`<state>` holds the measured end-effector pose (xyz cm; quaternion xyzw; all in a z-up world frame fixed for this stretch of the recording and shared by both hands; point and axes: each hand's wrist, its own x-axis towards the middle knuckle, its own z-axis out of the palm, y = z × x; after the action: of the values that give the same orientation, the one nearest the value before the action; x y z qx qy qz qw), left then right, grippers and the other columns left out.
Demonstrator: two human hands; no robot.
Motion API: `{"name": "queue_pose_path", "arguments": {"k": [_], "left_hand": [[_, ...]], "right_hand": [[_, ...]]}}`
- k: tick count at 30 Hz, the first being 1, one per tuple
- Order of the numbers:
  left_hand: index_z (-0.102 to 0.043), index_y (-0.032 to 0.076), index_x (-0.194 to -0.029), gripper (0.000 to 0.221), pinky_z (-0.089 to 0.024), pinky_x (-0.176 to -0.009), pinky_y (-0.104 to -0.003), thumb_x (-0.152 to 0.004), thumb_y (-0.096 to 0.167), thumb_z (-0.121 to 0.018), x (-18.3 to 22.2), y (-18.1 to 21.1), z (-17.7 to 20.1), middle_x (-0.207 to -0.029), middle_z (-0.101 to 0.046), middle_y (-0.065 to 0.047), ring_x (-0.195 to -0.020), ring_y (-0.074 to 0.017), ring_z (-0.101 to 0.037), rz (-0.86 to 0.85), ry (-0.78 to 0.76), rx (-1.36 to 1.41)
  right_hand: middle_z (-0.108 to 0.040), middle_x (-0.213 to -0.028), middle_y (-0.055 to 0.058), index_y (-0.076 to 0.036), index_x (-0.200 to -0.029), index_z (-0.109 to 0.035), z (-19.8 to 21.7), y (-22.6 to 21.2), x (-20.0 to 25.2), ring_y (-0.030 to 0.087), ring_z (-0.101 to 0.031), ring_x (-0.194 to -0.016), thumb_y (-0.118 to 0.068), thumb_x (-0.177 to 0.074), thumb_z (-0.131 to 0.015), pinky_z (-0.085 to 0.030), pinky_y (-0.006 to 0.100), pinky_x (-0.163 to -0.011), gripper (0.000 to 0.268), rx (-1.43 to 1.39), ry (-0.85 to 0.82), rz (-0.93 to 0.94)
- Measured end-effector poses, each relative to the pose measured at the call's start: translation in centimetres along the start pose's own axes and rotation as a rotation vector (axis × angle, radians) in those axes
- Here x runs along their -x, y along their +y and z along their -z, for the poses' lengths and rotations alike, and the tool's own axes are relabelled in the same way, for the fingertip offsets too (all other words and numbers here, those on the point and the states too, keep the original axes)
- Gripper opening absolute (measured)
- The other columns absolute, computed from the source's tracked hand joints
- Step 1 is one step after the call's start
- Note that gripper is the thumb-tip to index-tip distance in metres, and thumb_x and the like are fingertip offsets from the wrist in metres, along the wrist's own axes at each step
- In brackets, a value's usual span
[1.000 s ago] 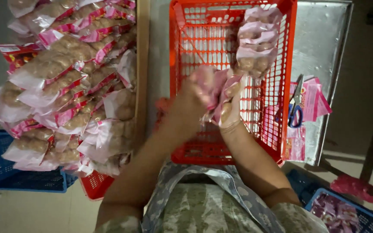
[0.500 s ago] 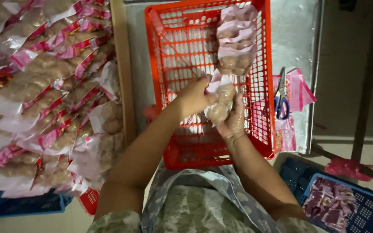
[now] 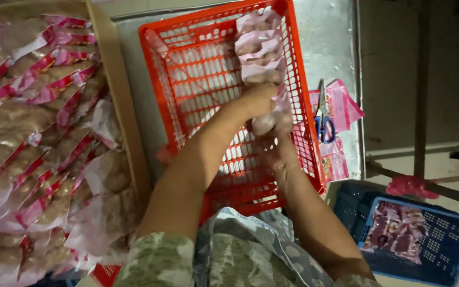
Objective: The person transfers bags of food items from a cardboard box into a red plastic crate by hand.
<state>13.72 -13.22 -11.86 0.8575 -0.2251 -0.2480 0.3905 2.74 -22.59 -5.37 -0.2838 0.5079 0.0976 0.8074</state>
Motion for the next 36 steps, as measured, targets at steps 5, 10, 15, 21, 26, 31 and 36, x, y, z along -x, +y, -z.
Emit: {"name": "queue_pose_path", "arguments": {"k": [5,10,15,21,26,31,36], "left_hand": [[-0.073,0.017,-0.111,0.03,-0.058,-0.092,-0.052,-0.09,0.031,-0.058,-1.5,-1.8,-2.0,-0.117,-0.071,-0.008,-0.116,-0.0338,-0.068,-0.006,0.006,-0.145],[-0.069,0.028,-0.117,0.031,-0.05,-0.099,-0.055,-0.089,0.04,-0.066,0.9,2.6,0.7,-0.136,-0.058,0.0,-0.126,-0.033,-0.056,0.038,0.157,-0.355],[-0.07,0.013,-0.105,0.024,-0.055,-0.097,-0.054,-0.091,0.032,-0.07,6.5,-0.2,3.2,-0.131,-0.06,-0.012,-0.12,-0.0443,-0.061,-0.013,0.383,-0.075],[-0.069,0.015,-0.115,0.024,-0.054,-0.095,-0.043,-0.093,0.023,-0.07,16.9,-5.2,3.1,-0.111,-0.066,-0.012,-0.113,-0.0347,-0.066,0.007,0.561,-0.034],[-0.071,0.004,-0.115,0.026,-0.055,-0.092,-0.048,-0.094,0.019,-0.065,24.3,-1.6,2.9,-0.109,-0.072,-0.021,-0.106,-0.041,-0.069,0.143,0.513,0.26],[-0.069,0.015,-0.124,0.036,-0.053,-0.098,-0.046,-0.098,0.038,-0.064,31.6,-0.1,4.0,-0.119,-0.071,-0.015,-0.116,-0.0352,-0.067,0.411,0.611,0.264],[-0.068,0.011,-0.122,0.027,-0.05,-0.098,-0.05,-0.102,0.027,-0.06,36.7,2.8,10.1,-0.118,-0.067,-0.023,-0.114,-0.0427,-0.064,0.654,0.795,0.201]], "right_hand": [[-0.06,-0.103,0.02,0.001,-0.103,-0.056,3.7,1.6,-3.9,0.04,-0.069,-0.096,-0.005,-0.092,-0.067,-0.062,0.058,-0.085,0.017,-0.311,0.058,-0.062],[-0.057,-0.1,0.014,0.001,-0.111,-0.054,3.1,2.5,-7.9,0.039,-0.068,-0.099,-0.017,-0.099,-0.062,-0.064,0.06,-0.083,0.022,-0.212,0.04,-0.05],[-0.057,-0.099,0.01,-0.005,-0.109,-0.048,4.0,2.1,-7.0,0.035,-0.065,-0.089,-0.026,-0.098,-0.065,-0.064,0.052,-0.073,0.029,-0.085,-0.089,-0.14],[-0.06,-0.101,0.011,-0.013,-0.116,-0.056,3.8,0.6,-5.6,0.034,-0.065,-0.097,-0.013,-0.091,-0.066,-0.06,0.057,-0.081,0.026,0.164,-0.047,0.14],[-0.068,-0.095,0.016,-0.007,-0.112,-0.062,7.4,1.0,-14.0,0.038,-0.072,-0.091,-0.015,-0.09,-0.075,-0.058,0.067,-0.094,0.026,0.118,-0.087,0.17],[-0.043,-0.131,0.019,-0.006,-0.13,-0.04,3.0,-0.5,0.4,0.039,-0.048,-0.128,-0.016,-0.099,-0.062,-0.047,0.058,-0.104,0.039,0.158,-0.199,0.106],[-0.062,-0.101,-0.003,-0.027,-0.109,-0.051,1.1,1.3,6.7,0.023,-0.066,-0.102,-0.007,-0.095,-0.06,-0.051,0.043,-0.084,0.026,0.38,-0.161,0.182]]}}
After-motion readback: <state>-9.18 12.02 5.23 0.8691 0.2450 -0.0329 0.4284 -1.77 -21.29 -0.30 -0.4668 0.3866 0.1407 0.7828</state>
